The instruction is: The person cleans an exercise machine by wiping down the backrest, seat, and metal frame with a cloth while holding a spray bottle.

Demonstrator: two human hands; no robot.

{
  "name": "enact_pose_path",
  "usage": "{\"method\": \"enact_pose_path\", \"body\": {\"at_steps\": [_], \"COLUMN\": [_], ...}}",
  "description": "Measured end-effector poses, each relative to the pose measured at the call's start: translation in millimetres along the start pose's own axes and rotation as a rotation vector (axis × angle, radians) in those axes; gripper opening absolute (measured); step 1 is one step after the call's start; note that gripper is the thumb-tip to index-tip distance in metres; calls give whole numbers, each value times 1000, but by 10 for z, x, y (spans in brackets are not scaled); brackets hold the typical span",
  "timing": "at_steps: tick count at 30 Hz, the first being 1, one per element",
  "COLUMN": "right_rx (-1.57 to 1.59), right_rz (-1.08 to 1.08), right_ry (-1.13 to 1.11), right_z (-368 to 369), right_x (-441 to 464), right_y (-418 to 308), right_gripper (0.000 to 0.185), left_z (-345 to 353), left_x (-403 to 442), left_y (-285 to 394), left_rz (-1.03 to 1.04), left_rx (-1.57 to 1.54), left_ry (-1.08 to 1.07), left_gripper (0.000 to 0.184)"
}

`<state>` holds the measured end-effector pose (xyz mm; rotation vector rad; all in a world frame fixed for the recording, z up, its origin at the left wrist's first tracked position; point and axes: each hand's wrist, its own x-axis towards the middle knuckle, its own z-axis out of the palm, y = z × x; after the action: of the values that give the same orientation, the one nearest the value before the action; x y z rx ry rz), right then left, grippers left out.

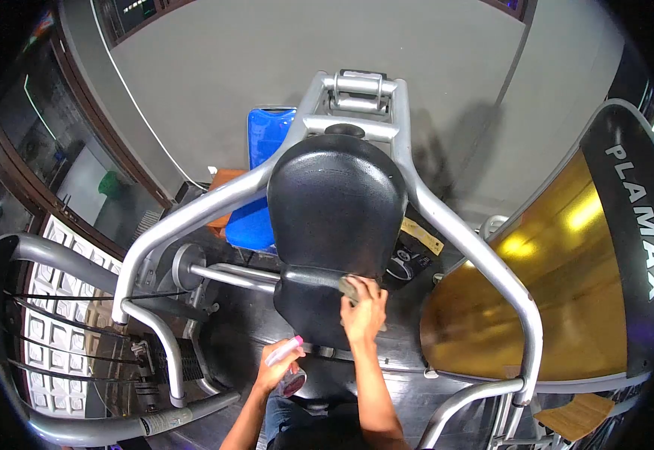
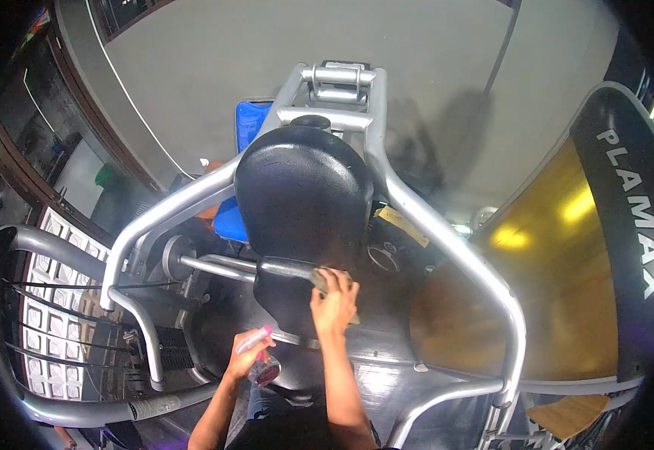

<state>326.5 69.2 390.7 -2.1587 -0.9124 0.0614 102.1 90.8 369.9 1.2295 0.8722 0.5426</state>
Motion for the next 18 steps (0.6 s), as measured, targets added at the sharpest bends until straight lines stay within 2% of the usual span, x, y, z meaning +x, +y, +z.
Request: {"method": "enact_pose_path", "body": {"at_steps": [6, 13, 18], "right_rx": [30, 0, -22], "right_rz": [-76, 133, 78], "right_ry": [-37, 67, 105], "right_z": [88, -239, -150], "right_x": [-99, -51, 38], "right_y": [36, 370, 278], "right_gripper": [52, 47, 44], "left_z": [-60, -152, -218], "left_x": [-1, -16, -24], "left_y": [-22, 69, 100], "left_rz": [19, 25, -25], "left_rx": [-12, 16, 37], "left_ry": [-3, 50, 59], "left_gripper": [7, 12, 10]}}
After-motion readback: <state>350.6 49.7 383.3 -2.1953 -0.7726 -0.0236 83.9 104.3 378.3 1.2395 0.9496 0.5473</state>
